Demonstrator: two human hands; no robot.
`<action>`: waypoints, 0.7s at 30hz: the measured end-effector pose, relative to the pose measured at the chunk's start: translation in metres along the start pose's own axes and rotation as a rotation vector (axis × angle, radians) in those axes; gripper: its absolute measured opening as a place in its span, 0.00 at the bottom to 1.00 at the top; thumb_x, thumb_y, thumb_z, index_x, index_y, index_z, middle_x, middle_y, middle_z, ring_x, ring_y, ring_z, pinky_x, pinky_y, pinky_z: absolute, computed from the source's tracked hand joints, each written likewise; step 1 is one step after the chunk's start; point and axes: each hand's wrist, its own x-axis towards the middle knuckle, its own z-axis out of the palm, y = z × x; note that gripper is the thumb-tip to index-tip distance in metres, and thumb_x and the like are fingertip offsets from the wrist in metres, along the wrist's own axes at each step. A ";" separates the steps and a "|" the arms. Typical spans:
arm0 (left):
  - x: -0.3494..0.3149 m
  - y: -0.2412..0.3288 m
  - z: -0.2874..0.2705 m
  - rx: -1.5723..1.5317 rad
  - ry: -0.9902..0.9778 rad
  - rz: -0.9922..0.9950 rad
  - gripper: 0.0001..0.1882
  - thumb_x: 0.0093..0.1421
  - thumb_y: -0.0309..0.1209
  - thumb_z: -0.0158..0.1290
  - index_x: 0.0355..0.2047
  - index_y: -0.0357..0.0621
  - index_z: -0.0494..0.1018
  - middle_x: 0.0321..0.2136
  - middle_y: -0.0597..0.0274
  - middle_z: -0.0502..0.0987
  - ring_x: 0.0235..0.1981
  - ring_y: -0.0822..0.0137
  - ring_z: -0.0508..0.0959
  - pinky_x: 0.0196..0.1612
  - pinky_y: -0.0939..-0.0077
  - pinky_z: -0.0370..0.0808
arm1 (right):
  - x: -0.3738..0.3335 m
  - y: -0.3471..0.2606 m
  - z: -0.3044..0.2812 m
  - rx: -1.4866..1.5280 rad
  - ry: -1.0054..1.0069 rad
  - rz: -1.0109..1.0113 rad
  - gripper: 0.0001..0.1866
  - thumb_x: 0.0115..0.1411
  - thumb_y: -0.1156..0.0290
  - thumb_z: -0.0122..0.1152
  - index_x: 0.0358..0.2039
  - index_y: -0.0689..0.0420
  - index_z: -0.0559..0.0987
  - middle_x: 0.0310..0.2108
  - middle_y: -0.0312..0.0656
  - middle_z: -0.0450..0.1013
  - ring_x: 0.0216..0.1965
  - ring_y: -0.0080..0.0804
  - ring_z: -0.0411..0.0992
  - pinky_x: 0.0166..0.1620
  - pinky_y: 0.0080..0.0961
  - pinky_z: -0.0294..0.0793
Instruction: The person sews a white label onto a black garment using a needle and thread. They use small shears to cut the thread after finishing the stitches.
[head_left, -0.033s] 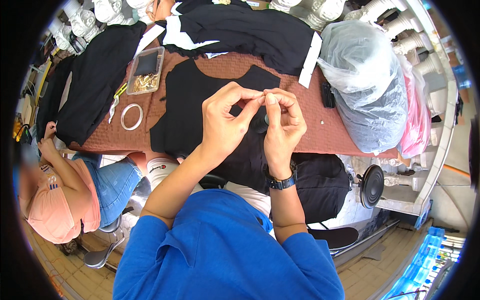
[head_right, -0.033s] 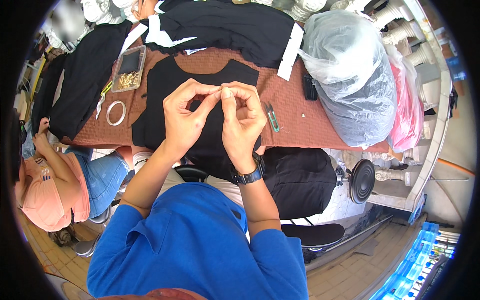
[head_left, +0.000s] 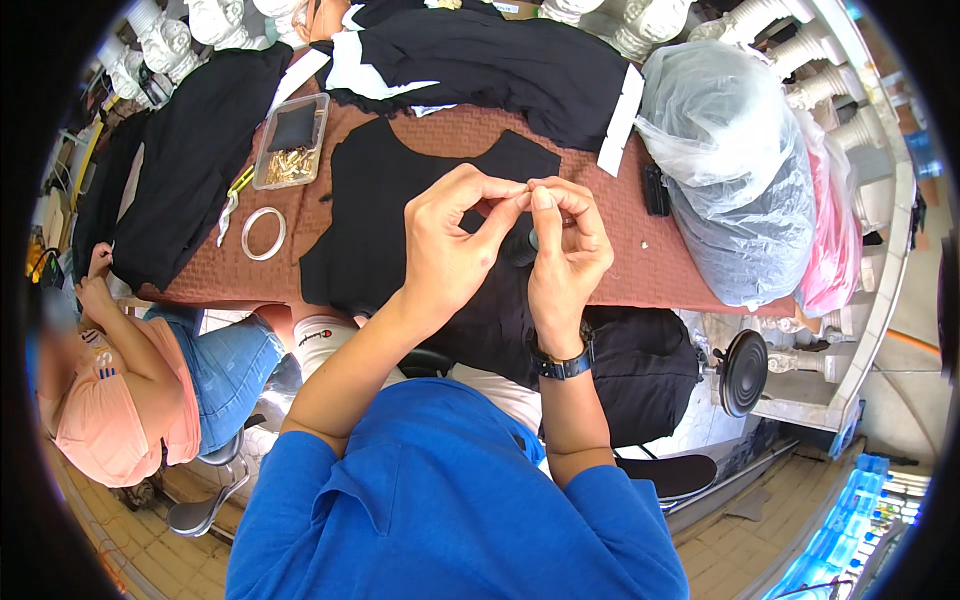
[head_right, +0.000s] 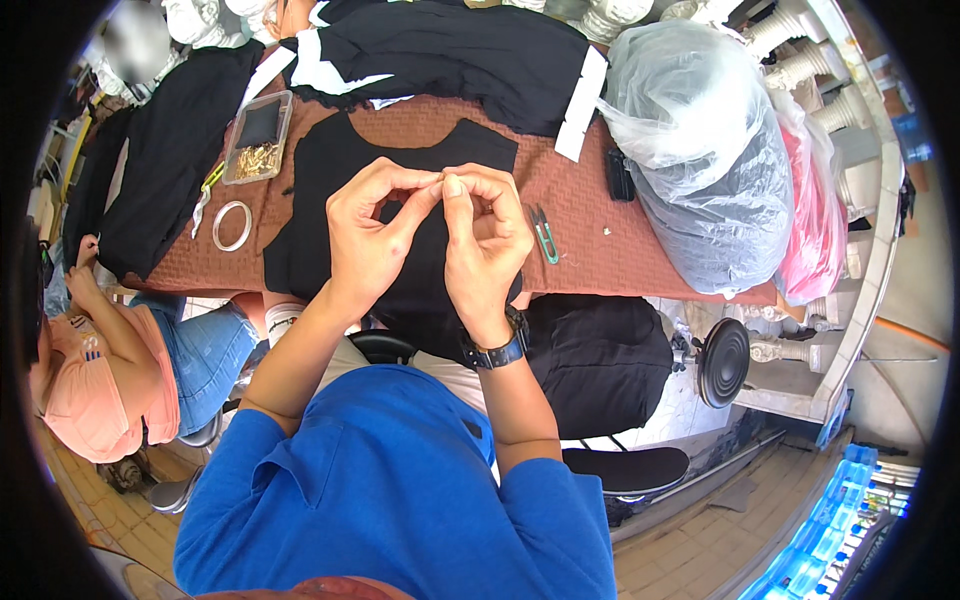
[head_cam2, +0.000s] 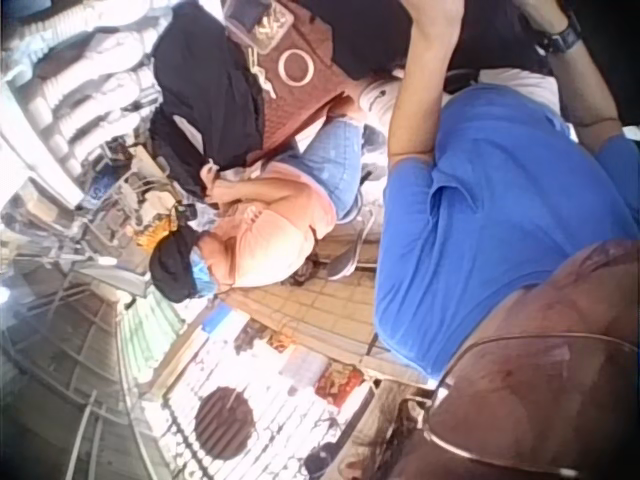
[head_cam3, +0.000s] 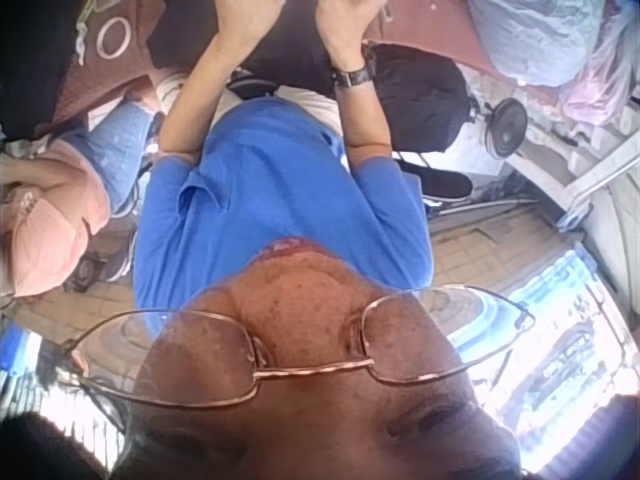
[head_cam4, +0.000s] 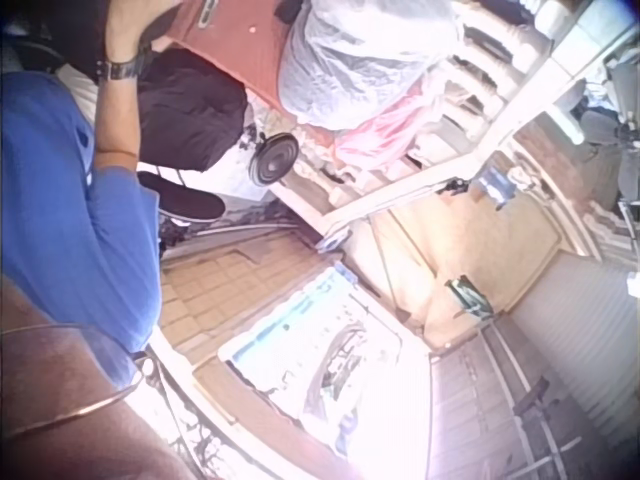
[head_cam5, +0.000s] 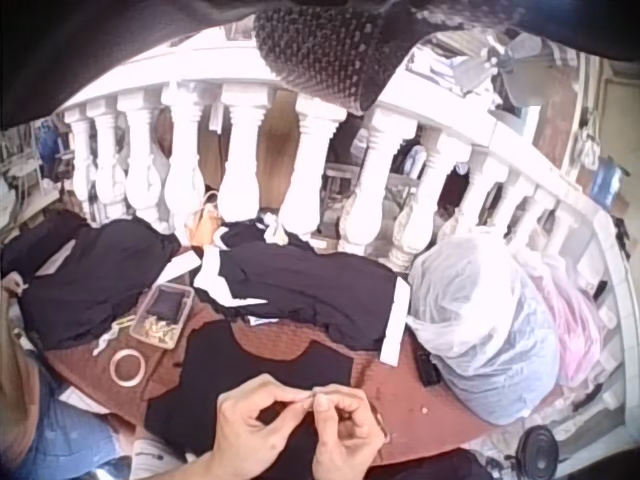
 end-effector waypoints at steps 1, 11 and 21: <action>0.000 0.000 0.000 0.001 -0.007 -0.004 0.05 0.57 0.19 0.63 0.34 0.37 0.82 0.27 0.62 0.80 0.28 0.75 0.79 0.33 0.81 0.76 | 0.000 0.000 0.000 0.005 0.001 0.000 0.01 0.64 0.81 0.60 0.36 0.64 0.78 0.43 0.41 0.74 0.41 0.21 0.73 0.44 0.19 0.73; -0.001 -0.002 0.001 0.015 0.012 0.037 0.06 0.56 0.18 0.63 0.34 0.37 0.82 0.27 0.62 0.80 0.28 0.74 0.79 0.31 0.82 0.76 | 0.001 0.005 0.000 -0.003 -0.004 -0.045 0.02 0.64 0.81 0.60 0.37 0.63 0.79 0.42 0.41 0.75 0.41 0.21 0.72 0.44 0.19 0.73; -0.002 -0.002 0.003 0.097 0.029 0.158 0.08 0.53 0.16 0.63 0.34 0.36 0.81 0.26 0.60 0.79 0.26 0.72 0.79 0.30 0.80 0.76 | -0.003 0.007 0.005 0.082 0.065 -0.034 0.02 0.65 0.81 0.58 0.37 0.64 0.79 0.42 0.42 0.76 0.40 0.21 0.73 0.43 0.19 0.73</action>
